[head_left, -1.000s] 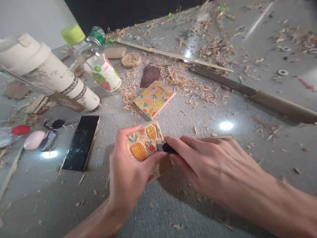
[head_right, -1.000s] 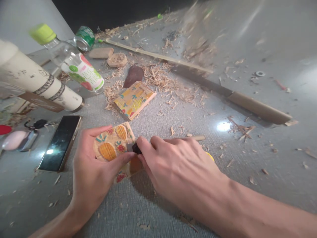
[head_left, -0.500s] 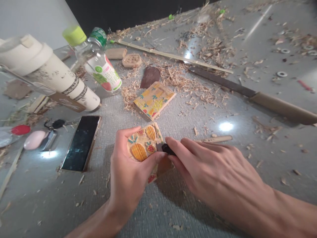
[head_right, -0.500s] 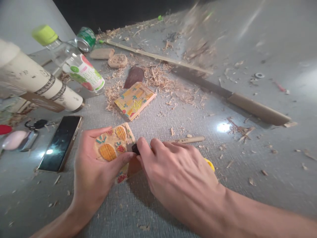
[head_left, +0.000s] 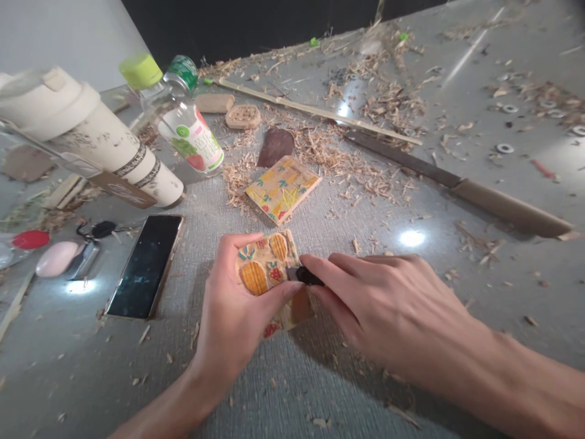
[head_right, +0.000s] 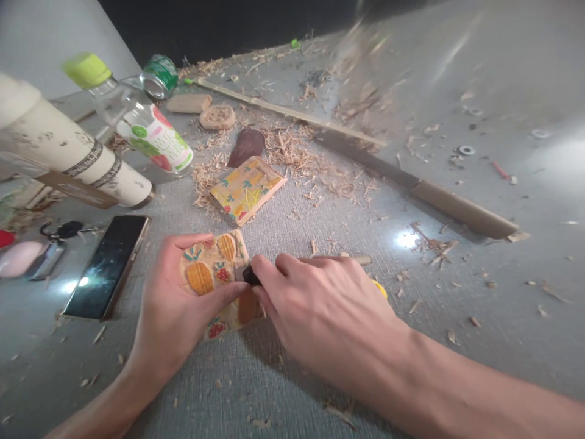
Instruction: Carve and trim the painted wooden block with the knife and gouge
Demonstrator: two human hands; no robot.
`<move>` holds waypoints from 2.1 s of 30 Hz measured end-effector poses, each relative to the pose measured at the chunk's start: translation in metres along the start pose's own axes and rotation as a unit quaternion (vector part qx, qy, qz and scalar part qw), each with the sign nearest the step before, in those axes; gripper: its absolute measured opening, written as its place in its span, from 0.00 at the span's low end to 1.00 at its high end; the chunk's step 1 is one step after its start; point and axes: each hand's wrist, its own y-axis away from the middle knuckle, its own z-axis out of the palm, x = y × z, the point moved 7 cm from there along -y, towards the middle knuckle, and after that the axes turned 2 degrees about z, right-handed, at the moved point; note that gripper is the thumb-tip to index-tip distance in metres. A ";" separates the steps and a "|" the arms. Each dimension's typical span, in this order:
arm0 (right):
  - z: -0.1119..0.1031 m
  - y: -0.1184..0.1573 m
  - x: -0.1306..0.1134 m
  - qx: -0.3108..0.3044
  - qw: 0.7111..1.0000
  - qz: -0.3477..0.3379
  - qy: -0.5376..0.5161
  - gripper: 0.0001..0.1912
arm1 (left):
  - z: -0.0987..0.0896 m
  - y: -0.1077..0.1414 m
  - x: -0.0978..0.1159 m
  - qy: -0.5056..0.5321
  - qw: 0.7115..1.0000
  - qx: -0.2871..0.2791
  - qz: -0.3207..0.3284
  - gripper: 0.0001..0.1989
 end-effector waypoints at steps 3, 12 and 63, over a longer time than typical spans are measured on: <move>0.000 -0.001 0.000 0.008 1.000 0.003 -0.006 0.16 | 0.003 -0.001 -0.001 0.052 0.999 -0.011 0.001 0.38; 0.002 0.002 -0.008 0.030 0.999 0.025 0.004 0.18 | 0.002 0.001 -0.006 0.053 0.999 0.006 -0.006 0.40; 0.003 -0.003 0.015 -0.065 0.995 0.030 -0.069 0.11 | 0.010 0.003 -0.002 0.067 0.995 -0.056 -0.039 0.33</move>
